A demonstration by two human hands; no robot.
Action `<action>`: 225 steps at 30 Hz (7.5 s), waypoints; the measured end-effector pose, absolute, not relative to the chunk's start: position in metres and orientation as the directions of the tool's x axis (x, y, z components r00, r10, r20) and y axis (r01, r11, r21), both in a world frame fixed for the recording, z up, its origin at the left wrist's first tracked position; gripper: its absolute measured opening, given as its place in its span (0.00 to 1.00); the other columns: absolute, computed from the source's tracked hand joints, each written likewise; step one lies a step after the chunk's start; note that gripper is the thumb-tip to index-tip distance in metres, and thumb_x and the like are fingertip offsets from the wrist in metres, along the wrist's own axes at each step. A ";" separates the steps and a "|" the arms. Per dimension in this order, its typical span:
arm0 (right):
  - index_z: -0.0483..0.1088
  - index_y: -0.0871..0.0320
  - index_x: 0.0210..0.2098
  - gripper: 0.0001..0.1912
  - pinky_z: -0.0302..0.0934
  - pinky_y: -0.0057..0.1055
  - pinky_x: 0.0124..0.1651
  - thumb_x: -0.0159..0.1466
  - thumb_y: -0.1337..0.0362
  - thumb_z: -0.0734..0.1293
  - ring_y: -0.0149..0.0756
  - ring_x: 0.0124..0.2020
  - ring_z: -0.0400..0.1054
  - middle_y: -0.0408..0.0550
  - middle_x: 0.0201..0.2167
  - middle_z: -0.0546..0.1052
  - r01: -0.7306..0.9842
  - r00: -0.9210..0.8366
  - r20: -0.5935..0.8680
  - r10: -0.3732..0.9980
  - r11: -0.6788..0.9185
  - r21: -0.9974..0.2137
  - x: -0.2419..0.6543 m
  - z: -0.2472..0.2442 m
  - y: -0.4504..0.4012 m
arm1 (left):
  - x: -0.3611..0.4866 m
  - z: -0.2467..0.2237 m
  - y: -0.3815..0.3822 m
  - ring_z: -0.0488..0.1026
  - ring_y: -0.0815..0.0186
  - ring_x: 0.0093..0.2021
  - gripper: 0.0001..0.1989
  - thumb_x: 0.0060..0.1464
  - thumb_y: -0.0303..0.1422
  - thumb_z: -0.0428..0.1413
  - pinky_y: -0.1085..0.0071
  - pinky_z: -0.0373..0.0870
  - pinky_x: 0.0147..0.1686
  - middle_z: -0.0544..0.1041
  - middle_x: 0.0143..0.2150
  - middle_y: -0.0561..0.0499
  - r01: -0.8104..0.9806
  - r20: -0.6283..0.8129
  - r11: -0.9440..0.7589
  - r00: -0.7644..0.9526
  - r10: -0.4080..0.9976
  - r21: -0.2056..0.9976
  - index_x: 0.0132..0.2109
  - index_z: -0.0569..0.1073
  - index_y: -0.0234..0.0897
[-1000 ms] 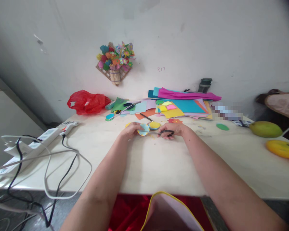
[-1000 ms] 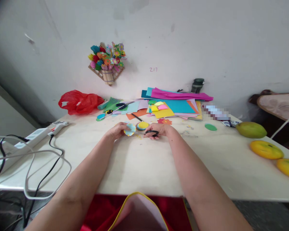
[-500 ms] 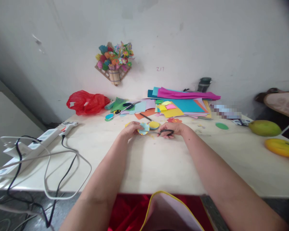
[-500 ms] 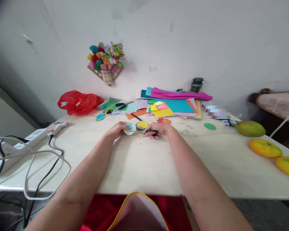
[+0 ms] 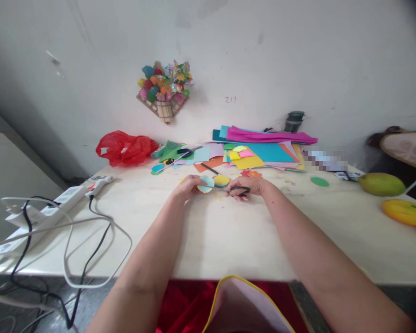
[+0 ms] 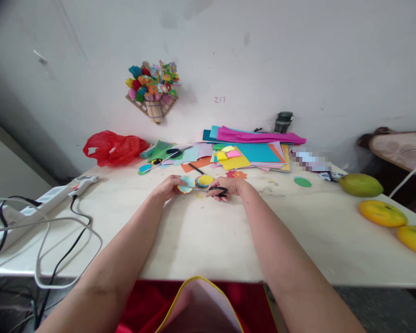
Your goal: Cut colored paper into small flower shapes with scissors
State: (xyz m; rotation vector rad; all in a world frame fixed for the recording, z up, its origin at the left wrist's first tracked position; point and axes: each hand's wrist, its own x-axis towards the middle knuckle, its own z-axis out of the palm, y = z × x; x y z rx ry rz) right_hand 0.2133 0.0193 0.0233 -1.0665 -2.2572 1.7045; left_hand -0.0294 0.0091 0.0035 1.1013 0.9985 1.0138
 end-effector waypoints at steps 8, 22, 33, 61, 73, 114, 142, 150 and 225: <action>0.71 0.64 0.32 0.13 0.46 0.22 0.15 0.51 0.60 0.70 0.22 0.12 0.57 0.41 0.16 0.71 0.458 -0.729 -0.297 0.616 0.117 -0.881 0.213 0.023 0.019 | -0.031 0.001 0.012 0.71 0.65 0.24 0.05 0.33 0.26 0.60 0.69 0.70 0.25 0.76 0.24 0.48 -0.126 -0.126 0.161 0.244 0.962 0.979 0.25 0.75 0.31; 0.72 0.65 0.34 0.17 0.50 0.22 0.16 0.49 0.59 0.72 0.22 0.13 0.57 0.41 0.16 0.70 0.455 -0.728 -0.300 0.617 0.107 -0.884 0.214 0.023 0.020 | -0.032 -0.001 0.013 0.71 0.65 0.23 0.05 0.32 0.25 0.60 0.69 0.69 0.25 0.76 0.23 0.48 -0.130 -0.132 0.168 0.252 0.959 0.977 0.24 0.74 0.32; 0.73 0.65 0.35 0.17 0.50 0.21 0.16 0.48 0.61 0.73 0.22 0.13 0.56 0.39 0.15 0.69 0.457 -0.718 -0.299 0.628 0.102 -0.884 0.214 0.022 0.020 | -0.029 0.003 0.009 0.70 0.67 0.20 0.06 0.30 0.25 0.60 0.71 0.69 0.23 0.74 0.20 0.49 -0.137 -0.123 0.157 0.227 0.966 0.978 0.23 0.73 0.30; 0.73 0.65 0.32 0.16 0.48 0.21 0.14 0.48 0.60 0.72 0.21 0.12 0.56 0.39 0.14 0.70 0.456 -0.717 -0.305 0.627 0.092 -0.885 0.215 0.027 0.016 | -0.029 0.004 0.007 0.69 0.68 0.21 0.06 0.29 0.27 0.61 0.71 0.65 0.26 0.73 0.18 0.49 -0.085 -0.069 0.093 0.256 0.964 0.992 0.22 0.74 0.29; 0.74 0.65 0.35 0.19 0.47 0.20 0.16 0.51 0.55 0.71 0.22 0.13 0.60 0.45 0.19 0.74 0.469 -0.729 -0.288 0.621 0.148 -0.870 0.220 0.024 0.017 | -0.028 0.005 0.006 0.70 0.67 0.21 0.05 0.30 0.27 0.61 0.71 0.66 0.25 0.74 0.19 0.48 -0.041 -0.041 0.054 0.277 0.960 0.998 0.22 0.75 0.30; 0.75 0.63 0.28 0.04 0.55 0.19 0.17 0.54 0.67 0.70 0.28 0.24 0.68 0.48 0.23 0.76 -0.011 -0.160 0.009 0.987 0.007 -1.000 0.163 0.015 0.004 | -0.004 -0.006 0.008 0.77 0.60 0.36 0.13 0.35 0.29 0.64 0.67 0.75 0.35 0.79 0.32 0.45 -0.336 0.027 -0.014 0.033 0.999 0.942 0.33 0.75 0.30; 0.72 0.61 0.28 0.07 0.60 0.24 0.25 0.57 0.65 0.64 0.35 0.31 0.73 0.49 0.30 0.79 0.424 -0.091 0.029 0.995 0.065 -0.903 0.166 0.020 0.008 | 0.000 -0.010 0.009 0.75 0.65 0.29 0.16 0.31 0.33 0.67 0.69 0.74 0.33 0.78 0.29 0.49 -0.320 0.062 -0.073 -0.043 0.997 0.945 0.31 0.76 0.31; 0.74 0.61 0.46 0.19 0.62 0.37 0.44 0.55 0.63 0.65 0.50 0.48 0.69 0.60 0.45 0.76 0.981 -0.168 0.055 0.984 0.173 -0.085 0.182 0.032 0.000 | -0.006 -0.010 0.012 0.78 0.61 0.33 0.10 0.40 0.27 0.63 0.67 0.76 0.36 0.79 0.30 0.45 -0.455 0.024 -0.066 -0.097 0.995 0.888 0.33 0.75 0.29; 0.64 0.59 0.34 0.12 0.48 0.17 0.12 0.60 0.56 0.66 0.23 0.14 0.62 0.39 0.17 0.68 0.292 -0.527 -0.072 0.847 0.101 -0.951 0.175 0.018 0.000 | -0.006 -0.008 0.012 0.77 0.63 0.33 0.06 0.41 0.20 0.61 0.62 0.77 0.41 0.78 0.31 0.47 -0.595 0.003 -0.076 -0.122 0.993 0.800 0.30 0.74 0.30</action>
